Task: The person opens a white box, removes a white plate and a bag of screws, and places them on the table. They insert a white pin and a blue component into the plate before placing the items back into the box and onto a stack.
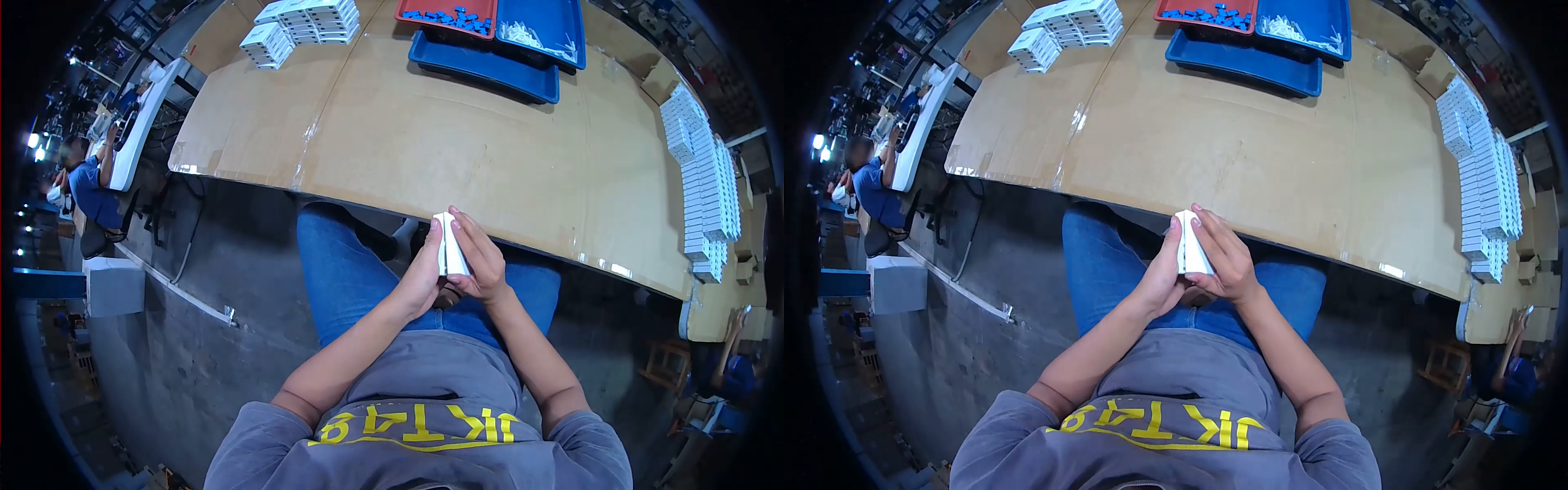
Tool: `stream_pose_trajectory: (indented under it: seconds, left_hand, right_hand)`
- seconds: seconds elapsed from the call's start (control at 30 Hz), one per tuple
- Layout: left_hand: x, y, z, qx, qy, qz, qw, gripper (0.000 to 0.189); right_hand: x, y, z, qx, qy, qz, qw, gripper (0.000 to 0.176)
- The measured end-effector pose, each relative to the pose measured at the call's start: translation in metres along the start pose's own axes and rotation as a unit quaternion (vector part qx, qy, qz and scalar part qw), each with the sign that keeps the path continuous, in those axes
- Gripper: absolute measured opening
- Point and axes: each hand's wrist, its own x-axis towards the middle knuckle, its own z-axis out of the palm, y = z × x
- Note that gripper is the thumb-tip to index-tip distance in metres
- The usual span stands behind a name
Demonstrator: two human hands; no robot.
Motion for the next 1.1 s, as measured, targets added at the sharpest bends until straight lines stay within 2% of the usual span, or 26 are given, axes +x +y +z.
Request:
stream_pose_trajectory:
  seconds: [0.1, 0.13, 0.17, 0.2, 0.23, 0.27, 0.3, 0.33, 0.4, 0.43, 0.57, 0.67, 0.77, 0.87, 1.0, 1.1]
  left_hand:
    - [-0.003, 0.005, 0.002, 0.0, -0.044, 0.007, 0.999, 0.07]
    - [0.001, -0.001, -0.003, 0.152, -0.024, 0.108, 0.982, 0.068]
    - [0.009, -0.01, -0.01, 0.3, -0.003, 0.206, 0.931, 0.067]
    - [0.013, -0.018, -0.017, 0.438, 0.018, 0.295, 0.849, 0.066]
    - [0.011, -0.012, -0.014, 0.407, -0.014, 0.272, 0.872, 0.089]
    - [0.012, -0.011, -0.016, 0.359, -0.011, 0.251, 0.899, 0.089]
    - [0.015, -0.01, -0.018, 0.309, -0.009, 0.228, 0.923, 0.089]
    - [0.016, -0.01, -0.02, 0.258, -0.007, 0.204, 0.944, 0.088]
    - [0.023, -0.01, -0.025, 0.192, 0.038, 0.244, 0.95, 0.067]
    - [0.022, -0.006, -0.024, 0.184, 0.054, 0.239, 0.952, 0.059]
    - [0.02, -0.002, -0.029, 0.078, 0.056, 0.153, 0.984, 0.06]
    - [0.027, -0.012, -0.032, 0.149, 0.064, 0.201, 0.966, 0.059]
    - [0.02, -0.005, -0.027, 0.144, 0.052, 0.153, 0.976, 0.053]
    - [0.024, -0.008, -0.027, 0.185, 0.05, 0.197, 0.962, 0.055]
    - [0.026, -0.016, -0.026, 0.198, 0.051, 0.214, 0.955, 0.059]
    - [0.028, -0.015, -0.027, 0.198, 0.034, 0.209, 0.957, 0.059]
  right_hand:
    - [0.003, -0.005, 0.002, 0.107, 0.054, 0.122, 0.985, 0.089]
    - [0.004, -0.007, 0.002, 0.153, 0.078, 0.168, 0.971, 0.092]
    - [0.001, -0.003, 0.007, 0.216, 0.072, 0.221, 0.948, 0.094]
    - [-0.002, -0.004, 0.009, 0.249, 0.079, 0.255, 0.931, 0.091]
    - [0.005, -0.014, 0.01, 0.282, 0.086, 0.288, 0.911, 0.089]
    - [0.009, -0.019, 0.011, 0.314, 0.093, 0.32, 0.889, 0.086]
    - [0.01, -0.016, 0.007, 0.274, 0.049, 0.298, 0.913, 0.072]
    - [0.012, -0.016, 0.005, 0.247, 0.031, 0.295, 0.923, 0.067]
    - [0.016, -0.017, 0.001, 0.19, -0.005, 0.287, 0.939, 0.056]
    - [0.014, -0.014, -0.001, 0.166, -0.027, 0.263, 0.95, 0.044]
    - [0.008, -0.02, -0.005, 0.118, -0.092, 0.216, 0.965, 0.049]
    - [0.003, -0.015, 0.0, 0.059, -0.094, 0.167, 0.98, 0.047]
    - [0.0, -0.009, 0.004, 0.024, -0.075, 0.147, 0.986, 0.045]
    - [-0.001, -0.01, 0.007, 0.009, -0.06, 0.134, 0.989, 0.044]
    - [-0.003, -0.011, 0.009, -0.025, -0.044, 0.107, 0.993, 0.042]
    - [-0.005, -0.012, 0.005, -0.025, -0.055, 0.123, 0.991, 0.041]
